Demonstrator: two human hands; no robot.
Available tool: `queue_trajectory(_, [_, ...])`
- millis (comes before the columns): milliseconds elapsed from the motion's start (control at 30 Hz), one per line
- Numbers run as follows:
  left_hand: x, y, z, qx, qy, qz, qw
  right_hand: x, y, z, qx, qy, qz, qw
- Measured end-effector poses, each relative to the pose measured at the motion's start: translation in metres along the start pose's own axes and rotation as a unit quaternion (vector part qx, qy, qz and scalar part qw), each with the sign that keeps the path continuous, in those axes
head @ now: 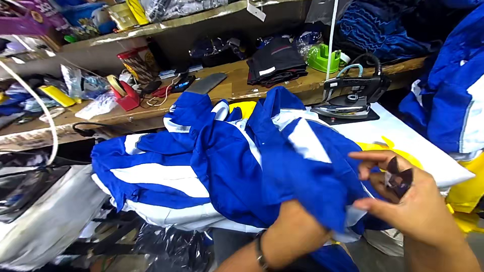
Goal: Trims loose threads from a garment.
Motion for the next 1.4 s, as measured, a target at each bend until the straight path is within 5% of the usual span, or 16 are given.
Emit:
queue_trajectory(133, [0.006, -0.016, 0.062, -0.047, 0.152, -0.037, 0.987, 0.015, 0.002, 0.009, -0.029, -0.040, -0.064, 0.997])
queue_trajectory(233, [0.011, -0.006, 0.077, 0.033, 0.282, -0.058, 0.957, -0.014, -0.005, 0.007, -0.009, -0.127, -0.079, 0.989])
queue_trajectory(333, [-0.015, 0.023, 0.068, 0.052, 0.138, -0.217, 0.965, -0.055, -0.023, 0.000, -0.007, -0.170, -0.038, 0.985])
queue_trajectory(433, [-0.056, 0.074, 0.080, -0.025, -0.015, -0.147, 0.989, -0.082, -0.037, -0.011, -0.003, -0.194, 0.001, 0.981])
queue_trajectory(567, [-0.062, 0.143, 0.136, 0.010, 0.053, -0.007, 0.999, -0.102, -0.039, -0.019, -0.016, -0.202, 0.007, 0.979])
queue_trajectory(700, [-0.040, 0.141, 0.163, 0.040, 0.130, 0.028, 0.990, -0.110, -0.035, -0.030, -0.009, -0.206, -0.012, 0.978])
queue_trajectory(867, [0.000, 0.122, 0.112, 0.084, 0.031, 0.059, 0.994, -0.105, -0.045, -0.051, 0.005, -0.213, -0.017, 0.977])
queue_trajectory(1000, [0.028, 0.127, 0.073, 0.056, 0.029, 0.070, 0.996, -0.102, -0.062, -0.067, -0.025, -0.181, -0.015, 0.983])
queue_trajectory(1400, [0.037, 0.124, 0.064, 0.045, 0.019, 0.089, 0.995, -0.105, -0.067, -0.074, -0.028, -0.143, -0.025, 0.989])
Point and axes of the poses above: each hand's wrist, its own z-axis towards the middle knuckle, its own x-axis out of the palm, y = z × x, the point moved 3 cm from there along z, towards the middle knuckle, and after that the axes turned 13 degrees about y, right-handed, at the moved point
